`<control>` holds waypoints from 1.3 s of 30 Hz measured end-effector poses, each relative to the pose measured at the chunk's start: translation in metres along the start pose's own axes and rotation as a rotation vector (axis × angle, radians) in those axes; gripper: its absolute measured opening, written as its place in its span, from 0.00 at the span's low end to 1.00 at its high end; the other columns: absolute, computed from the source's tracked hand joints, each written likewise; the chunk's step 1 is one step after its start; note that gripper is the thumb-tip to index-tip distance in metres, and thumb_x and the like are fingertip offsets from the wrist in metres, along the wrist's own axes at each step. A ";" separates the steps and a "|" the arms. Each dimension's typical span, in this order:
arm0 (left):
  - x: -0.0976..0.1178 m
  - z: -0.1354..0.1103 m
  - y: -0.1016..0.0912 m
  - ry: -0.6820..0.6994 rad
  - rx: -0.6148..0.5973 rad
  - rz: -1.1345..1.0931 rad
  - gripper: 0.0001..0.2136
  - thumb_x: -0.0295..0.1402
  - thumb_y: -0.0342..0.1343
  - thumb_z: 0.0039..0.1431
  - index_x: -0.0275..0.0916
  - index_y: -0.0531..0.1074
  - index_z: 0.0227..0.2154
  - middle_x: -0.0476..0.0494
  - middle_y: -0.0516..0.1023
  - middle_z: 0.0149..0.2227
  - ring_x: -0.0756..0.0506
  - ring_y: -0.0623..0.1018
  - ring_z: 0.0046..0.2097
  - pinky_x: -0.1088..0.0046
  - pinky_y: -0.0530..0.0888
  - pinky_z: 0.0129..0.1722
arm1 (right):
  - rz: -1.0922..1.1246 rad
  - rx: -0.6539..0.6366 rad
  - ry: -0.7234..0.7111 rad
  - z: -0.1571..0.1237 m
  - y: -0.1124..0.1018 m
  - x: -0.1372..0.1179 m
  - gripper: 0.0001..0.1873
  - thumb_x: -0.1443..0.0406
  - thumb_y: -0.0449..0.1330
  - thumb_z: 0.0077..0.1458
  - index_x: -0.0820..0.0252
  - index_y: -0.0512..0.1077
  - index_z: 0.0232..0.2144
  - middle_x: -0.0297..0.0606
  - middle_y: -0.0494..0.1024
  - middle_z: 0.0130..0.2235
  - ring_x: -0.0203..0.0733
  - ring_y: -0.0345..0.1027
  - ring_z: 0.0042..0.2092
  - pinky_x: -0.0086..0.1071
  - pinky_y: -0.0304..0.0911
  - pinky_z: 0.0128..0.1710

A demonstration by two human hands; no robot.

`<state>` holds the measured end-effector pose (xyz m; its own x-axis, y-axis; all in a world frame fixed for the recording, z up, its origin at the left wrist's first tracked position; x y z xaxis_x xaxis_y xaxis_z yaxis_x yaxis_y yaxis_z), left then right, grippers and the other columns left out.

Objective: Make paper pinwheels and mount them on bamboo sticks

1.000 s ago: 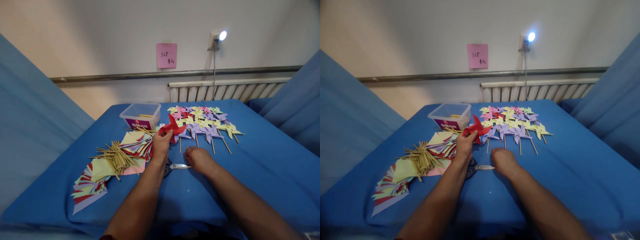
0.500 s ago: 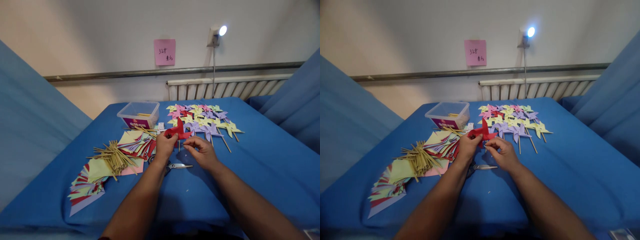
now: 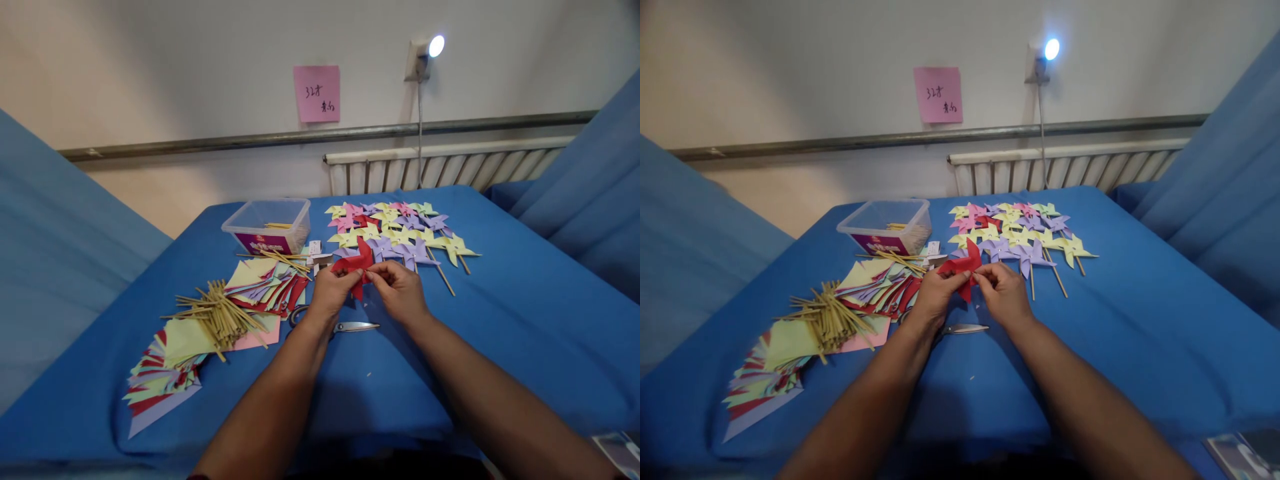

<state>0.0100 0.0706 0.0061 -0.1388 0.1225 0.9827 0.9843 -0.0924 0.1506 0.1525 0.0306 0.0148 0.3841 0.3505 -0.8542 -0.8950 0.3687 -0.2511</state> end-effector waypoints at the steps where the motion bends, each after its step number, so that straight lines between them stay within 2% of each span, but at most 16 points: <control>1: 0.000 0.000 0.000 -0.001 -0.001 -0.003 0.14 0.34 0.67 0.36 0.34 0.77 0.28 0.47 0.77 0.26 0.50 0.73 0.27 0.74 0.68 0.31 | 0.005 0.005 0.008 0.000 0.000 0.000 0.06 0.62 0.60 0.54 0.58 0.76 0.30 0.35 0.78 0.30 0.38 0.71 0.30 0.31 0.67 0.31; 6: 0.005 0.000 -0.002 0.083 0.026 0.129 0.12 0.35 0.66 0.39 0.34 0.77 0.26 0.49 0.75 0.24 0.51 0.70 0.26 0.75 0.66 0.29 | 0.020 0.017 0.038 0.000 -0.001 0.000 0.06 0.62 0.61 0.53 0.58 0.76 0.30 0.35 0.78 0.30 0.39 0.72 0.30 0.31 0.67 0.31; 14: 0.013 -0.002 -0.003 0.188 0.056 0.334 0.11 0.38 0.64 0.42 0.34 0.75 0.24 0.51 0.71 0.21 0.52 0.67 0.24 0.76 0.62 0.25 | -0.028 0.025 0.010 -0.001 -0.001 -0.003 0.07 0.62 0.60 0.54 0.58 0.76 0.30 0.35 0.78 0.29 0.38 0.71 0.29 0.31 0.66 0.31; 21: 0.014 -0.003 -0.003 0.204 0.058 0.369 0.12 0.40 0.64 0.42 0.35 0.74 0.23 0.52 0.69 0.20 0.52 0.65 0.24 0.76 0.61 0.24 | -0.038 0.037 0.010 -0.001 -0.003 -0.004 0.07 0.62 0.61 0.54 0.58 0.76 0.30 0.35 0.78 0.30 0.38 0.72 0.30 0.32 0.66 0.32; 39: 0.026 -0.010 0.000 0.309 0.058 0.517 0.10 0.38 0.61 0.46 0.36 0.72 0.21 0.53 0.67 0.20 0.52 0.62 0.24 0.75 0.60 0.25 | 0.043 0.012 0.166 0.000 0.000 0.007 0.07 0.60 0.62 0.51 0.58 0.76 0.28 0.35 0.79 0.28 0.40 0.72 0.29 0.31 0.65 0.30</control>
<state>0.0054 0.0644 0.0329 0.3424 -0.2178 0.9140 0.9357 -0.0086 -0.3526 0.1550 0.0335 0.0084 0.3019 0.2195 -0.9277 -0.9066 0.3672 -0.2081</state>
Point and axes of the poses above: each hand's wrist, its own z-axis towards the middle knuckle, its own y-axis out of the palm, x = y × z, the point moved 6 cm from there along z, towards the middle knuckle
